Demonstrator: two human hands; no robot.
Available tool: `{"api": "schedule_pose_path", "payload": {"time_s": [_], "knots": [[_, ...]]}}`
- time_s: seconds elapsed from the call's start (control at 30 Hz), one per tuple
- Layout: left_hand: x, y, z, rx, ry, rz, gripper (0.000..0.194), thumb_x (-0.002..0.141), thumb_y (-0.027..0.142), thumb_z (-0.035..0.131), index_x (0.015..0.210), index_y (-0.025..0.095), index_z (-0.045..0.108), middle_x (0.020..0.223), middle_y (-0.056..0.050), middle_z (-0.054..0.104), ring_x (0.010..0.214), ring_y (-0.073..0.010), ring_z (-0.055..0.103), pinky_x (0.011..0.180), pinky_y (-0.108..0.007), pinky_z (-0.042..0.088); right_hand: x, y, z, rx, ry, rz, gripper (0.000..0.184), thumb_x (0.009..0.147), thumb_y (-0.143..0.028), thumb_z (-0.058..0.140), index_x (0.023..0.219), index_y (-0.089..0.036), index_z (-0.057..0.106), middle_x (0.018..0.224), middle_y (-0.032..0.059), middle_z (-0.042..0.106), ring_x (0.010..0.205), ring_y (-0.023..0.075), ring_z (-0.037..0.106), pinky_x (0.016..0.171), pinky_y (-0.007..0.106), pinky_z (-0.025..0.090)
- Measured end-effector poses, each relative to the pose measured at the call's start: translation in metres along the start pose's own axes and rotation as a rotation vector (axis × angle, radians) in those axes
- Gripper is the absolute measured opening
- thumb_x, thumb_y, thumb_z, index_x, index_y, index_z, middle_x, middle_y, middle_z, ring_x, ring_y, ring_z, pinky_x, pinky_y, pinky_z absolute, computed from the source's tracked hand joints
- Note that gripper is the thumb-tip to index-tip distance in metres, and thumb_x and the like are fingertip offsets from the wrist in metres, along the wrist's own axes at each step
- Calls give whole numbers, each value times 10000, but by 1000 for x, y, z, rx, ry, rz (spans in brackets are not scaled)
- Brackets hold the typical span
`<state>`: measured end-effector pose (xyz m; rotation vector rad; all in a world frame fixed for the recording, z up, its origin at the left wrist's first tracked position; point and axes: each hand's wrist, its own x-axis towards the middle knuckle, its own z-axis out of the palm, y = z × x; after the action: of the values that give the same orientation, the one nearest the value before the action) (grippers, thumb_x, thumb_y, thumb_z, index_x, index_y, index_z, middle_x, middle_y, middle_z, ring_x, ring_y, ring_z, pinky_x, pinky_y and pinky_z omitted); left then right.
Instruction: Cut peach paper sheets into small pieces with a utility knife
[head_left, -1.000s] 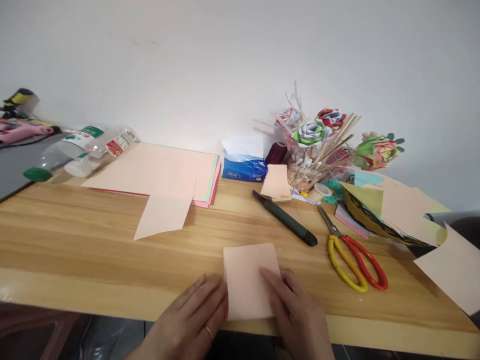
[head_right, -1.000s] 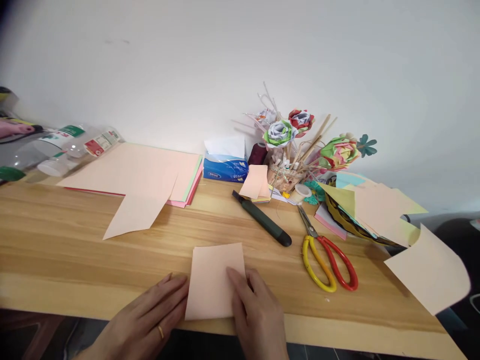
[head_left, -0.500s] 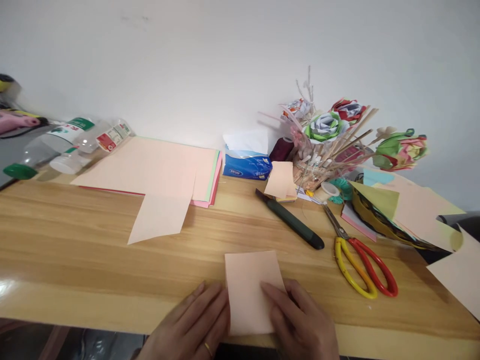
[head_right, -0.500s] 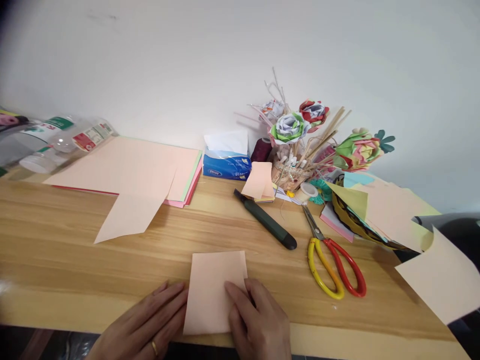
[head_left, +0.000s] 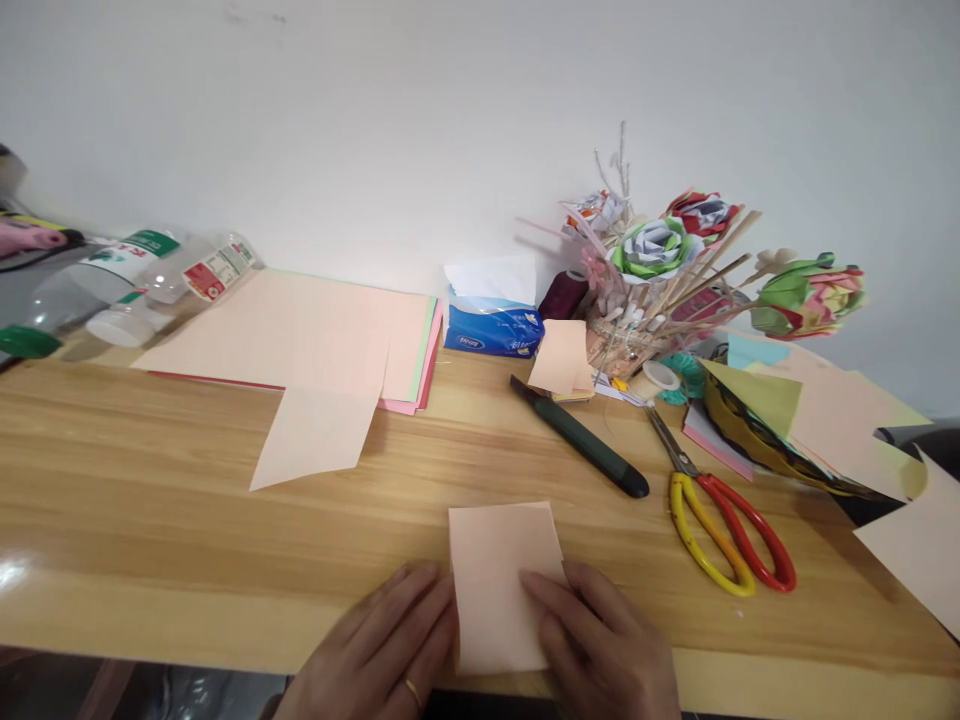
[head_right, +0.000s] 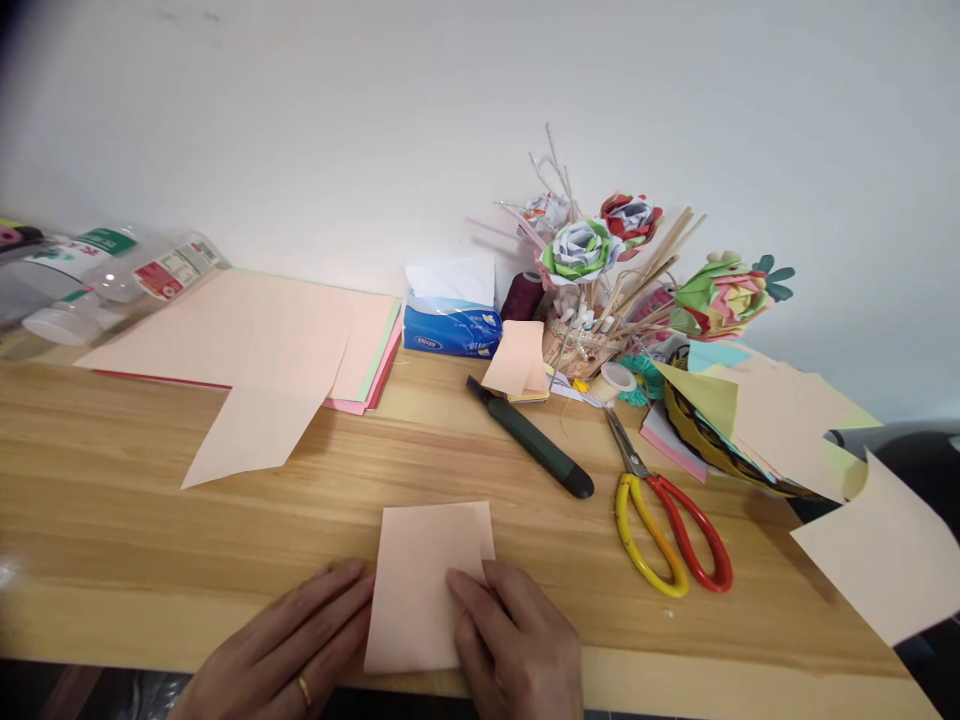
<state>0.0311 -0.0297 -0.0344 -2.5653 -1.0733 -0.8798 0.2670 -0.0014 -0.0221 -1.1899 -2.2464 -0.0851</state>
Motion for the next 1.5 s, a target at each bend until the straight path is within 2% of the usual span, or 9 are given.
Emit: {"api": "schedule_pose_path", "payload": {"time_s": [0.23, 0.47, 0.6, 0.7, 0.87, 1.0, 1.13, 1.33, 1.5], "knots": [[-6, -1, 1, 8, -43, 37, 274, 865, 81, 470, 1083, 102, 636, 1180, -69, 638, 1135, -231, 560, 989, -321, 457, 1, -1, 0, -14, -24, 15, 250, 849, -173, 457, 914, -229, 691, 841, 50, 658, 721, 138, 649, 607, 223, 536], [8, -6, -8, -25, 14, -78, 320, 845, 49, 400, 1038, 122, 645, 1042, -41, 700, 1024, -145, 623, 930, -211, 474, 2, 0, 0, -14, -25, -13, 241, 836, -154, 465, 919, -219, 682, 851, 56, 653, 727, 137, 644, 610, 219, 532], [23, -11, -2, 32, -6, -71, 372, 829, 29, 359, 1086, 73, 625, 1175, -100, 636, 1178, -255, 518, 959, -355, 457, 2, 0, 0, -8, -30, -16, 241, 846, -159, 457, 939, -222, 671, 854, 53, 641, 723, 131, 636, 600, 216, 528], [26, -11, 7, 49, -61, -107, 359, 867, 81, 355, 1098, 97, 630, 1207, -90, 618, 1211, -284, 480, 988, -421, 413, 2, 0, 0, 4, -57, -4, 240, 838, -143, 457, 943, -214, 660, 846, 56, 625, 726, 133, 625, 601, 215, 521], [23, -13, 7, 65, -134, -57, 337, 871, 131, 410, 1139, 105, 613, 1231, -87, 603, 1227, -285, 460, 976, -403, 420, 4, -6, -2, 2, -71, 78, 258, 812, -121, 451, 977, -195, 635, 800, 48, 598, 706, 136, 601, 587, 225, 506], [25, -16, 3, 22, -123, -71, 325, 870, 165, 437, 1141, 109, 608, 1219, -86, 611, 1242, -260, 446, 1010, -386, 390, 8, -12, -4, -54, 22, 129, 275, 805, -110, 441, 982, -175, 641, 742, 38, 589, 652, 134, 583, 561, 229, 493], [27, -17, 5, 18, -76, -41, 323, 857, 133, 418, 1107, 80, 616, 1200, -95, 621, 1240, -248, 447, 1027, -369, 354, 8, -17, -4, -85, 39, 152, 295, 797, -100, 420, 969, -144, 655, 715, 44, 570, 624, 144, 565, 528, 241, 479], [23, -15, 10, 60, -93, -63, 331, 883, 140, 415, 1163, 82, 583, 1236, -92, 597, 1260, -283, 414, 994, -407, 361, 14, -10, -5, -124, -78, 167, 323, 808, -90, 409, 1024, -144, 644, 738, 56, 542, 682, 175, 537, 567, 280, 479], [25, -16, 11, 111, -80, -122, 315, 890, 193, 454, 1168, 150, 595, 1214, -70, 615, 1236, -317, 434, 989, -469, 334, 32, 2, -10, -180, -197, 141, 320, 798, -86, 453, 1026, -198, 647, 803, 69, 553, 749, 200, 533, 621, 333, 494]]}}
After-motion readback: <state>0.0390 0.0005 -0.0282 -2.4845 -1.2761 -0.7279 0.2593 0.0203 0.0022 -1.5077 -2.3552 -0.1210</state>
